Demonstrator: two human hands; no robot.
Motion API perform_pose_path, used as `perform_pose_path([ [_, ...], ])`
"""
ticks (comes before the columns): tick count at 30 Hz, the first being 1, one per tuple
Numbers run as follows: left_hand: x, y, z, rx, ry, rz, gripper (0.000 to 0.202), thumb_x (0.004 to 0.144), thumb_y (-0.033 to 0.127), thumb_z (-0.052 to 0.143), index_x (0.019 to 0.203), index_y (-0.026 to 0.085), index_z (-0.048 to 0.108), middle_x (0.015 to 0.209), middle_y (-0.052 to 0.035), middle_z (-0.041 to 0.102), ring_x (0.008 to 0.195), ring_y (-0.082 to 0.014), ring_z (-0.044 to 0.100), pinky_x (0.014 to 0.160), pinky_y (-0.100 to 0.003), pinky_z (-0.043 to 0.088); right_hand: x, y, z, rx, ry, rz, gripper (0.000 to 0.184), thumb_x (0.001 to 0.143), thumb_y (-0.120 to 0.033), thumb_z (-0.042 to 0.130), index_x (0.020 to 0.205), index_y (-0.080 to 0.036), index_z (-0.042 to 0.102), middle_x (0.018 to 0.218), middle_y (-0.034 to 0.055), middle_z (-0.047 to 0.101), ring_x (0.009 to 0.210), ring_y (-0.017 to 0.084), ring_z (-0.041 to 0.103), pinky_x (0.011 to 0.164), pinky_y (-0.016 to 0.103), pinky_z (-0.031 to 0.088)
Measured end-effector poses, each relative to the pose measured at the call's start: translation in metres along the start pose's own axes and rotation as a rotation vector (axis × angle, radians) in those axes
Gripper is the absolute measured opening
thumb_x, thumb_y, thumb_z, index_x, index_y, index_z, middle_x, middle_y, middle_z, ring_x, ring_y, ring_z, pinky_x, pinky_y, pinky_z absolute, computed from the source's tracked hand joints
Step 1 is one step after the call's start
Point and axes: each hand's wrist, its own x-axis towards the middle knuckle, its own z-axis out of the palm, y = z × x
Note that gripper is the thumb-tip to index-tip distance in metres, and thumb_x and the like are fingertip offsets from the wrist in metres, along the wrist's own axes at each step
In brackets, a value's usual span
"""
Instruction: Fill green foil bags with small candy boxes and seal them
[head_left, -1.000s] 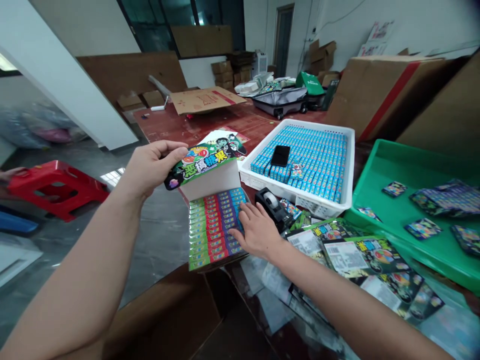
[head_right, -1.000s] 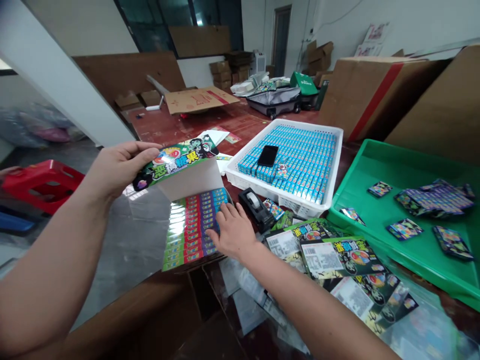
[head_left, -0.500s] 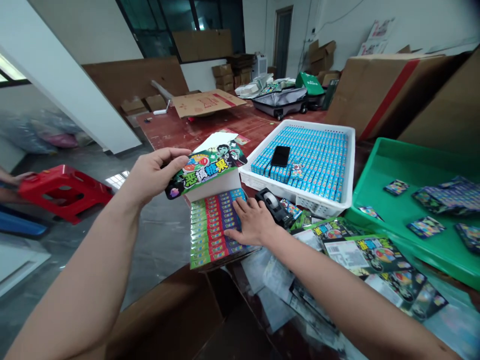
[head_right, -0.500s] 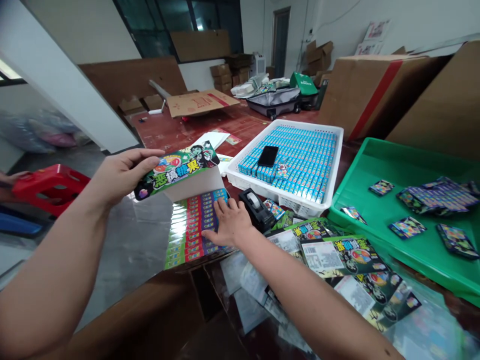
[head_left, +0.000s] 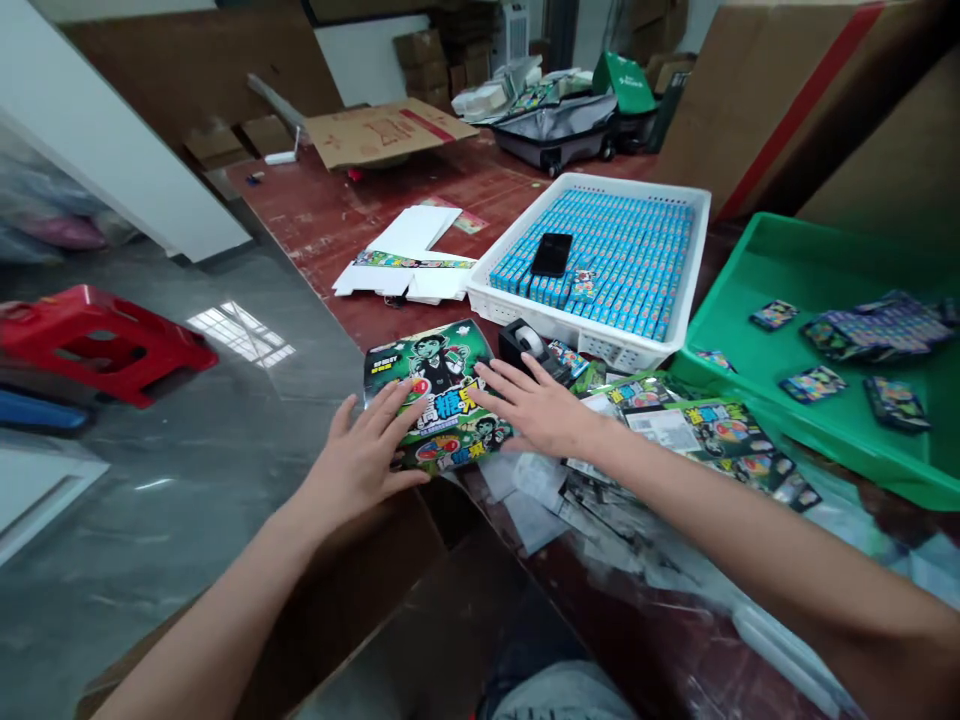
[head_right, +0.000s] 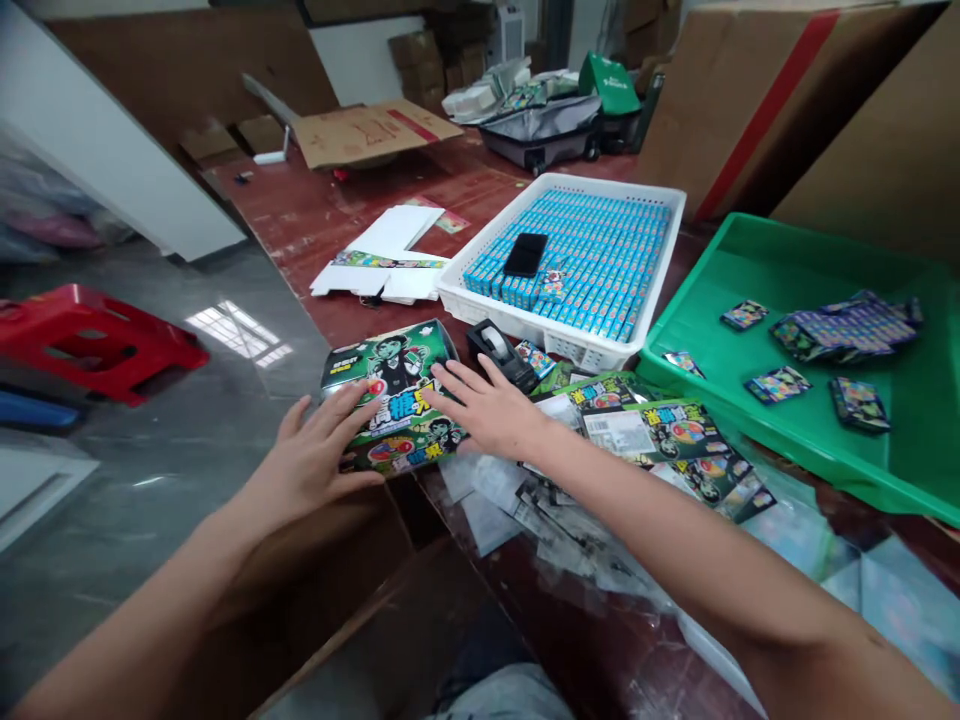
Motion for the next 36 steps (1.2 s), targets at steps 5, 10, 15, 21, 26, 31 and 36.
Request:
perform_pose_path([
  [5, 0.003, 0.011, 0.01, 0.054, 0.085, -0.005, 0.061, 0.101, 0.032, 0.053, 0.16, 0.029, 0.038, 0.16, -0.0102, 0.046, 0.146, -0.0303, 0.049, 0.122, -0.05, 0.029, 0.012, -0.002, 0.023, -0.07, 0.09, -0.013, 0.047, 0.105, -0.017, 0.049, 0.152, -0.025, 0.049, 0.158, 0.0088, 0.052, 0.146, 0.023, 0.047, 0.129, 0.058, 0.015],
  [10, -0.006, 0.022, 0.026, 0.055, 0.132, -0.067, 0.064, 0.101, 0.03, 0.054, 0.162, 0.027, 0.035, 0.159, -0.0119, 0.046, 0.146, -0.0345, 0.047, 0.118, -0.051, 0.039, 0.005, -0.001, 0.029, -0.022, 0.12, 0.005, 0.047, 0.106, -0.014, 0.045, 0.15, -0.029, 0.051, 0.16, 0.0056, 0.049, 0.146, 0.022, 0.047, 0.129, 0.061, 0.016],
  [15, -0.006, 0.023, 0.034, 0.066, 0.111, -0.047, 0.064, 0.101, 0.035, 0.056, 0.162, 0.027, 0.036, 0.16, -0.0116, 0.045, 0.146, -0.0348, 0.048, 0.117, -0.05, 0.041, 0.005, 0.007, 0.027, 0.064, 0.101, 0.004, 0.05, 0.104, -0.014, 0.05, 0.15, -0.033, 0.051, 0.158, 0.0009, 0.051, 0.144, 0.023, 0.05, 0.129, 0.063, 0.012],
  [21, 0.001, 0.033, 0.037, 0.042, 0.106, -0.116, 0.068, 0.101, 0.033, 0.057, 0.164, 0.029, 0.031, 0.162, -0.01, 0.042, 0.149, -0.0343, 0.043, 0.116, -0.052, 0.041, 0.012, 0.031, 0.014, 0.171, 0.0, 0.011, 0.061, 0.099, -0.009, 0.054, 0.15, -0.042, 0.05, 0.158, -0.0058, 0.05, 0.145, 0.025, 0.049, 0.128, 0.069, 0.008],
  [26, -0.004, 0.042, 0.044, 0.035, 0.055, -0.121, 0.079, 0.098, 0.052, 0.059, 0.164, 0.019, 0.029, 0.166, -0.0173, 0.033, 0.154, -0.039, 0.032, 0.122, -0.056, 0.032, 0.008, 0.017, 0.023, 0.124, -0.01, 0.036, 0.054, 0.103, -0.012, 0.047, 0.153, -0.033, 0.048, 0.163, -0.0007, 0.044, 0.15, 0.025, 0.042, 0.13, 0.062, 0.014],
  [31, 0.019, 0.055, 0.044, 0.044, 0.111, -0.096, 0.087, 0.097, 0.046, 0.063, 0.166, 0.015, 0.02, 0.167, -0.0211, 0.029, 0.156, -0.0385, 0.027, 0.125, -0.06, 0.026, 0.004, -0.019, 0.04, 0.018, 0.027, 0.211, 0.056, 0.106, -0.034, 0.05, 0.16, -0.021, 0.038, 0.169, 0.0089, 0.033, 0.157, 0.028, 0.028, 0.13, 0.055, 0.015],
  [36, 0.043, 0.061, 0.056, -0.016, 0.111, -0.142, 0.088, 0.098, 0.035, 0.063, 0.167, 0.03, 0.008, 0.168, -0.0181, 0.028, 0.152, -0.0448, 0.034, 0.117, -0.074, 0.026, -0.004, -0.009, 0.026, -0.011, 0.074, 0.341, 0.066, 0.104, -0.051, 0.049, 0.161, -0.021, 0.034, 0.172, 0.0096, 0.023, 0.159, 0.031, 0.021, 0.129, 0.057, 0.019],
])
